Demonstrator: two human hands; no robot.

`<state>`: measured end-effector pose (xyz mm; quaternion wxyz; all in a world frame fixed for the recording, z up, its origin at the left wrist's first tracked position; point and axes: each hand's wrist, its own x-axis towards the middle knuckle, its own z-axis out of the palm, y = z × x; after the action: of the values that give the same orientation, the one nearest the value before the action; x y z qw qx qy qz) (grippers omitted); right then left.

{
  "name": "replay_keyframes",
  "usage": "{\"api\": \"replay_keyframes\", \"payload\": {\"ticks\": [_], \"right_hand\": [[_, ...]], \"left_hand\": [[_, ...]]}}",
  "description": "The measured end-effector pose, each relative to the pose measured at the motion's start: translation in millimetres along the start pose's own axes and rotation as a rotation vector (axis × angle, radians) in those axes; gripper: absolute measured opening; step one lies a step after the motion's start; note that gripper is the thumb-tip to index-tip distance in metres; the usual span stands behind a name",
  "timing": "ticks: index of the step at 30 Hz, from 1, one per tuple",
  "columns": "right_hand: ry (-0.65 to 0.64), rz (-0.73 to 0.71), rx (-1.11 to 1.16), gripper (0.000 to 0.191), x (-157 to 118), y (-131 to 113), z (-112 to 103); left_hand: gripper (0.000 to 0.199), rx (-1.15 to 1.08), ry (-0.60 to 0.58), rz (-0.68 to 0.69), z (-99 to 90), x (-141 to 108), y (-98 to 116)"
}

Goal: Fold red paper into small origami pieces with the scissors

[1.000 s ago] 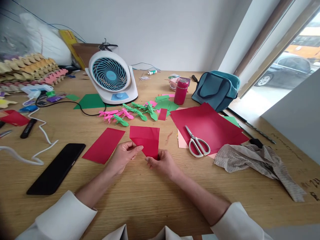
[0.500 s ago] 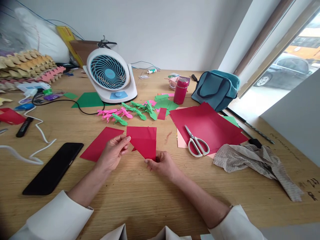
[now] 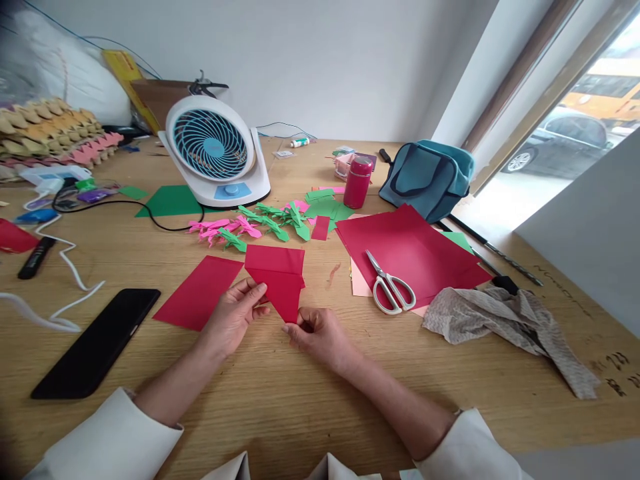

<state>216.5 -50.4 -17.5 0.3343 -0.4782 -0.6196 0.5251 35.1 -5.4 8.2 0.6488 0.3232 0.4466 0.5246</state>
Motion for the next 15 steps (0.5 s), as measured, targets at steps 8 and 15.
{"api": "replay_keyframes", "payload": {"ticks": [8,15], "right_hand": [[-0.029,-0.137,-0.267,0.031,-3.0,-10.7,-0.9],[-0.139,-0.271,-0.37,0.018,-9.9,-16.1,-7.4]], "left_hand": [[0.037,-0.055,-0.009,0.027,0.9,-0.5,-6.8],[0.036,-0.056,0.025,0.107,-2.3,2.5,-1.8]]}}
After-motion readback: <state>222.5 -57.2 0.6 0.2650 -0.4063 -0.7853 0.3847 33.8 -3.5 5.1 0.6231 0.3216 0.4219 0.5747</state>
